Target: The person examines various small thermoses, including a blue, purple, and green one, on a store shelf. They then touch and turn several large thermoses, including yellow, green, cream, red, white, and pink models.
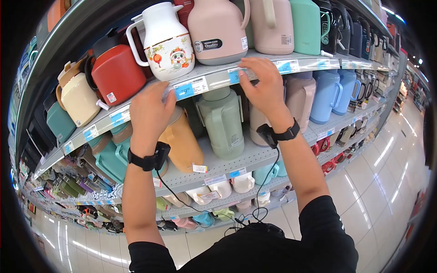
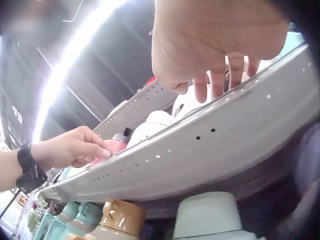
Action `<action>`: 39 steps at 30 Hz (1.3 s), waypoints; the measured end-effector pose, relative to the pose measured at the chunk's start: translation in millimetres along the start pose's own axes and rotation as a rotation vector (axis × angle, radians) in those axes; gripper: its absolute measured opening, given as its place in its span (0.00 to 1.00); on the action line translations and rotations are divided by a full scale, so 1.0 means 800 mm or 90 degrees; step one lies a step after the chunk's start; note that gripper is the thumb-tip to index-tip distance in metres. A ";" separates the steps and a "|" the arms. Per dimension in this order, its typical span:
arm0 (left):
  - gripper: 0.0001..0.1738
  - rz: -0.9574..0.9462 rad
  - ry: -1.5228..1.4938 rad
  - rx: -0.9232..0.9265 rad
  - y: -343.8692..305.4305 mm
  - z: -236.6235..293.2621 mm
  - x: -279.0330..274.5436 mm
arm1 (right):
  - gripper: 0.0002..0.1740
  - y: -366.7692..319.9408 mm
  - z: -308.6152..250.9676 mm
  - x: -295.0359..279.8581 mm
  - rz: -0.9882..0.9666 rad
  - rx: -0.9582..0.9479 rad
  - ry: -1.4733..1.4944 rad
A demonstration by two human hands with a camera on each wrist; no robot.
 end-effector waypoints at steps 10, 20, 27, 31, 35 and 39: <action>0.19 0.008 -0.017 -0.093 -0.021 0.007 0.005 | 0.29 -0.027 0.020 -0.005 -0.137 0.032 -0.128; 0.23 -0.018 -0.012 -0.153 -0.031 0.012 0.012 | 0.34 -0.033 0.028 -0.008 -0.142 0.016 -0.073; 0.24 0.004 -0.016 -0.103 -0.031 0.014 0.010 | 0.33 -0.030 0.026 -0.014 -0.146 0.041 -0.050; 0.25 -0.019 -0.028 -0.131 -0.034 0.010 0.012 | 0.34 -0.030 0.022 -0.015 -0.154 0.039 -0.050; 0.27 -0.027 -0.023 -0.119 -0.035 0.005 0.014 | 0.33 -0.029 0.015 -0.015 -0.145 0.038 -0.068; 0.28 -0.018 -0.023 -0.122 -0.032 0.008 0.009 | 0.34 -0.028 0.013 -0.013 -0.153 0.050 -0.080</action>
Point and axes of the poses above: each hand's wrist, its own y-axis towards the middle knuckle, its own x-axis out of the palm, z = x × y, the point moved 8 cm from there along y, towards the middle knuckle, and after that the axes turned 12 degrees about y, right-handed, at the moved point
